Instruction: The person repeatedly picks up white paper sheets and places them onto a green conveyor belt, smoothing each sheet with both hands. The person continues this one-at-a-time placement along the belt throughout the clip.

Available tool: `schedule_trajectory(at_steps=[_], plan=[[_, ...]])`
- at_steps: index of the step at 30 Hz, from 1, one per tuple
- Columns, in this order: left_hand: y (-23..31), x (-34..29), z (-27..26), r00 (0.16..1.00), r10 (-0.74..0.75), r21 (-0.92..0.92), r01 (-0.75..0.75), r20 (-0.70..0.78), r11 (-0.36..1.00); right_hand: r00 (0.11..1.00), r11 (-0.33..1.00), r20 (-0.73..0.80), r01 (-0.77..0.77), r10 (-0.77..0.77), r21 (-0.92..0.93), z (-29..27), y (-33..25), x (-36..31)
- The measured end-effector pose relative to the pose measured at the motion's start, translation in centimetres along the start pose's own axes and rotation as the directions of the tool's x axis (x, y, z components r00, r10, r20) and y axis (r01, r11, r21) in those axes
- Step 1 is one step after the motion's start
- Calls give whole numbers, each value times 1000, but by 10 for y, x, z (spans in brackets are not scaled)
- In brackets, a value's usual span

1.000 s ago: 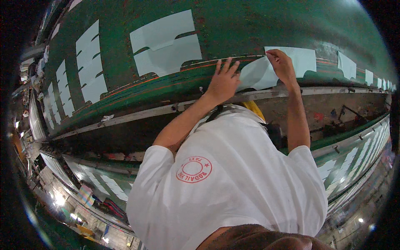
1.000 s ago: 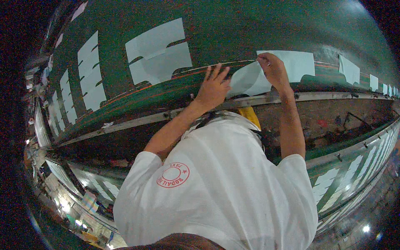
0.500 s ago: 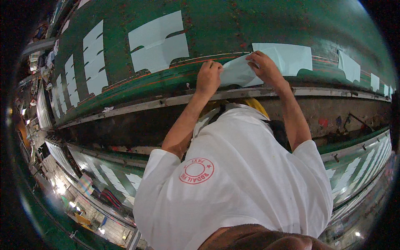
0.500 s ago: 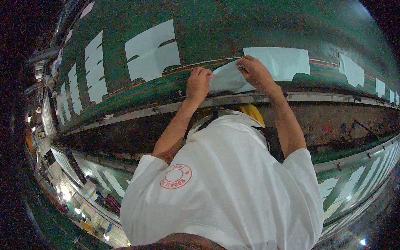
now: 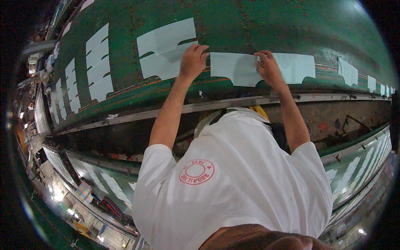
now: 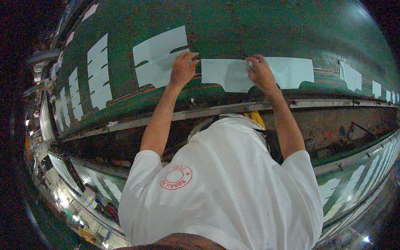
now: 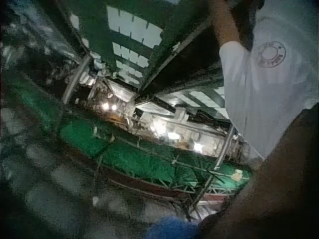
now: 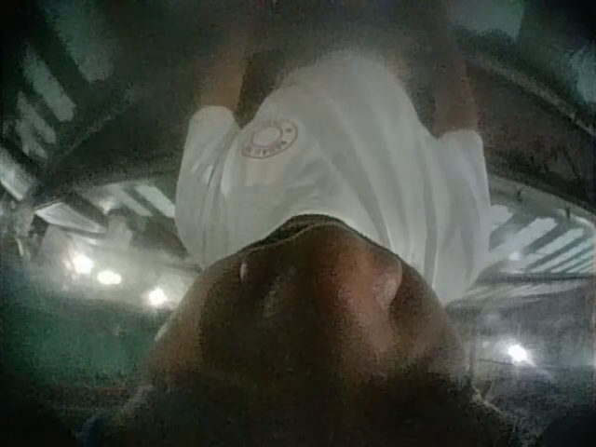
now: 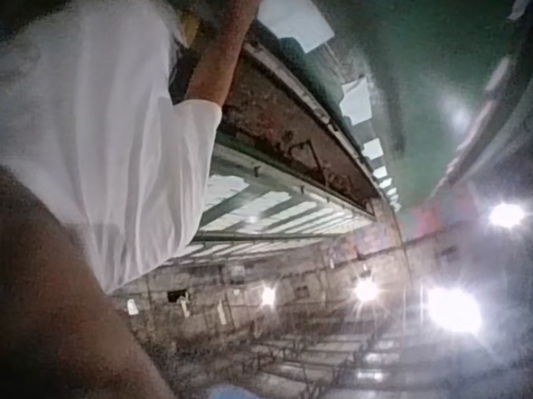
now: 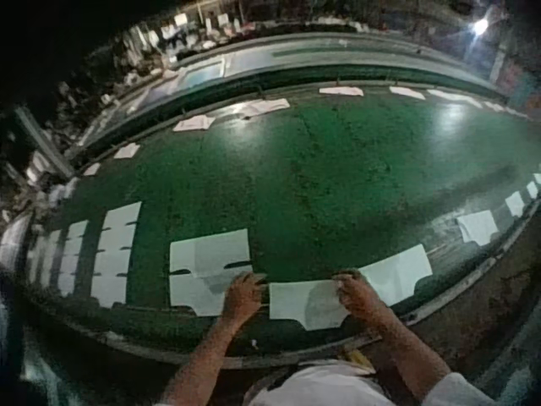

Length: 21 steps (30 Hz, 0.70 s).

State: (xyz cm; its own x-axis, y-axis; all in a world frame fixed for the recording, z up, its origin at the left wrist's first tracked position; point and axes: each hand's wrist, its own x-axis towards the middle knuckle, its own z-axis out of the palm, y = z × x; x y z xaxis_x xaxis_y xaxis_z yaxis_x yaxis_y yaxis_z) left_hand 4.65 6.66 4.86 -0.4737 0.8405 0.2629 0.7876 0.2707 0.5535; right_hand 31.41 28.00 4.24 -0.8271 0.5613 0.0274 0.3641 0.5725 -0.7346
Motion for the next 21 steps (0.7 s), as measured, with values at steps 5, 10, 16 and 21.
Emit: schedule_trajectory(at_steps=[5, 10, 16, 21], plan=[[4, 7, 25, 998, 52, -38, -51, 24, 998, 999, 989, -39, -21, 16, -143, 11, -1, 9], [-4, 4, 35, 995, 95, -61, -97, -40, 993, 984, 956, -141, -143, 110, -258, 5, 9, 8], [-3, 0, 35, 976, 213, 39, -215, 49, 976, 957, 960, -244, -208, 159, -190, -27, 0, 4], [13, -6, 42, 982, 184, 122, -177, -49, 977, 1000, 995, -9, -29, 30, 90, -5, -41, 6]])
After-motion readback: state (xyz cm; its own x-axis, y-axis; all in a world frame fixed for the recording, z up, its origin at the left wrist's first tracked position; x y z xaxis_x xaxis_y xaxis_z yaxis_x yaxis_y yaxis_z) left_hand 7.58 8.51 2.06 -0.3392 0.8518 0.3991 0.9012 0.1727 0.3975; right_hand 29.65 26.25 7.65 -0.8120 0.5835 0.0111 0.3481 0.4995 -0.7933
